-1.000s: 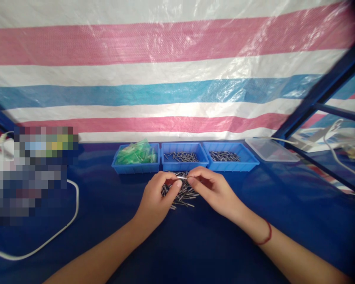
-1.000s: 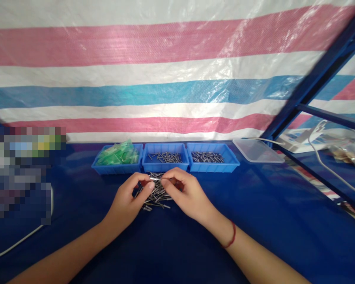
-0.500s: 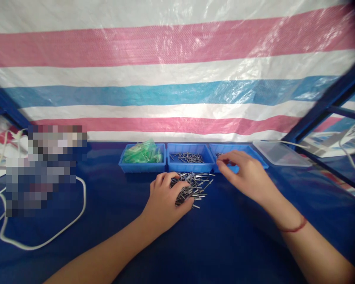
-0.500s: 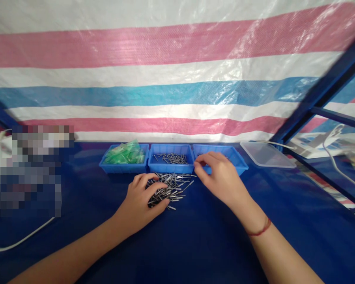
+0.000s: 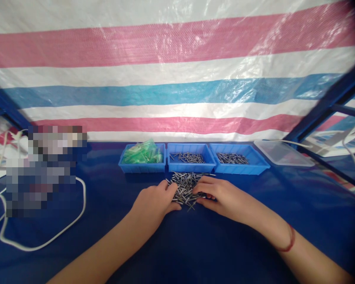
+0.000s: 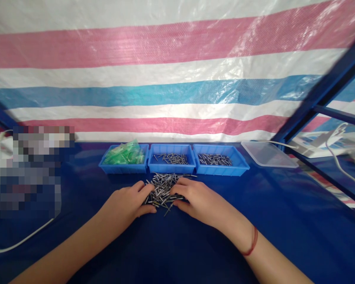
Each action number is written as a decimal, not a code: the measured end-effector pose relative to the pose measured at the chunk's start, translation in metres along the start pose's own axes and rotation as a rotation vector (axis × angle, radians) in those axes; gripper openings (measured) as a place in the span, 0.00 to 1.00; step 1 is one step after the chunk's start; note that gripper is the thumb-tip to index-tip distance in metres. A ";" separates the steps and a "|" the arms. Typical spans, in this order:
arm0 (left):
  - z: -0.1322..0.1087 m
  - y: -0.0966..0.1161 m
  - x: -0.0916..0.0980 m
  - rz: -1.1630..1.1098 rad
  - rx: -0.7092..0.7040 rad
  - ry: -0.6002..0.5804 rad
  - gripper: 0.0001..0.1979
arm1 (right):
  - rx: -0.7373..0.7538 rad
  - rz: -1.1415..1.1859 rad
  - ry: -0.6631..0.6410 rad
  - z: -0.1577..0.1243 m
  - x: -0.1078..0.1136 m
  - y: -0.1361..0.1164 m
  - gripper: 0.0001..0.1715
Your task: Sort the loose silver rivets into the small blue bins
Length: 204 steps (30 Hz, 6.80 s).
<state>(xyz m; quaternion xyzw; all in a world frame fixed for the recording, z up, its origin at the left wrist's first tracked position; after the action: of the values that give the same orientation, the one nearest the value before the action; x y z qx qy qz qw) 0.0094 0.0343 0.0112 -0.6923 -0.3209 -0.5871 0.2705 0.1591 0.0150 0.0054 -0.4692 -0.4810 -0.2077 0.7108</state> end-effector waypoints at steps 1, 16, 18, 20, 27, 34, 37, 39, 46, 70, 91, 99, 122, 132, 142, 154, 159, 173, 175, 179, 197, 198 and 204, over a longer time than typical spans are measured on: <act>0.001 0.001 -0.001 0.001 -0.012 0.000 0.18 | -0.002 -0.008 0.003 0.000 -0.001 0.000 0.07; 0.010 0.000 -0.005 -0.346 -0.175 0.309 0.11 | -0.046 -0.091 0.220 0.003 0.001 -0.004 0.08; 0.011 -0.002 -0.004 -0.401 -0.162 0.340 0.10 | -0.055 -0.085 0.256 0.003 0.003 -0.005 0.07; 0.011 -0.004 -0.004 -0.410 -0.138 0.368 0.09 | -0.060 -0.072 0.291 0.002 0.005 -0.006 0.07; 0.011 -0.011 0.000 -0.484 -0.108 0.478 0.10 | -0.040 -0.012 0.321 0.003 0.002 -0.009 0.07; 0.011 -0.016 0.003 -0.960 -0.047 0.578 0.08 | -0.035 0.120 0.359 0.004 0.000 -0.013 0.06; 0.016 -0.015 -0.008 -1.243 -0.020 0.511 0.10 | -0.028 0.260 0.392 0.005 0.000 -0.013 0.04; 0.019 -0.014 -0.012 -1.345 -0.011 0.493 0.11 | -0.046 0.340 0.425 0.005 0.001 -0.010 0.05; 0.019 -0.013 -0.017 -1.402 0.007 0.492 0.13 | -0.143 0.480 0.499 0.003 -0.003 0.004 0.09; 0.015 -0.008 -0.011 -1.268 -0.024 0.478 0.09 | -0.161 0.601 0.401 0.006 -0.011 -0.001 0.09; 0.008 -0.005 0.009 -0.659 -0.088 0.501 0.09 | -0.180 0.352 0.709 -0.012 0.035 0.009 0.11; 0.008 -0.015 0.008 -0.222 -0.208 0.299 0.12 | -0.517 -0.198 0.945 -0.038 0.089 0.082 0.14; 0.010 -0.011 0.009 -0.628 -0.143 0.485 0.09 | -0.125 0.205 0.433 -0.001 0.012 -0.001 0.11; 0.011 0.000 -0.013 -1.191 0.039 0.593 0.10 | -0.253 0.836 0.496 0.003 -0.003 0.010 0.15; 0.008 0.011 -0.005 -1.035 -0.051 0.537 0.07 | -0.226 0.827 0.531 0.000 0.001 0.007 0.14; 0.007 0.011 -0.007 -1.006 -0.068 0.503 0.08 | -0.154 0.774 0.505 0.000 0.001 0.003 0.10; 0.007 0.009 -0.007 -1.012 -0.072 0.530 0.06 | -0.147 0.771 0.511 0.000 0.002 0.002 0.08; -0.002 0.001 0.009 -0.859 -0.068 0.646 0.05 | -0.081 0.493 0.504 -0.001 0.020 -0.002 0.10; -0.003 0.003 0.015 -0.720 -0.125 0.592 0.06 | -0.117 0.327 0.649 -0.009 0.040 0.008 0.10; -0.005 0.018 0.022 -0.372 -0.360 0.399 0.06 | -0.368 0.012 0.948 -0.032 0.075 0.054 0.11; -0.003 0.037 -0.007 -0.092 -0.504 0.268 0.03 | -0.005 0.049 0.528 -0.006 0.032 -0.007 0.10; -0.002 0.036 -0.007 -0.076 -0.490 0.284 0.04 | 0.008 0.070 0.474 -0.005 0.028 -0.010 0.11; 0.000 0.023 0.007 -0.181 -0.387 0.408 0.11 | 0.073 0.195 0.214 -0.001 0.011 -0.025 0.16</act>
<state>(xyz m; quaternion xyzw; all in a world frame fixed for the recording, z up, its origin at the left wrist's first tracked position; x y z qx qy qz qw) 0.0275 0.0204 0.0177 -0.5671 -0.2025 -0.7862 0.1390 0.1460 0.0040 0.0263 -0.4626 -0.3617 -0.1688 0.7916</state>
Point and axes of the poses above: each hand's wrist, its own z-axis towards the middle knuckle, its own x-axis out of the back of the hand, y = z × x, the point moved 6 cm from there along z, towards the middle knuckle, and after that the axes turned 3 degrees about -x, right-handed, at the moved point
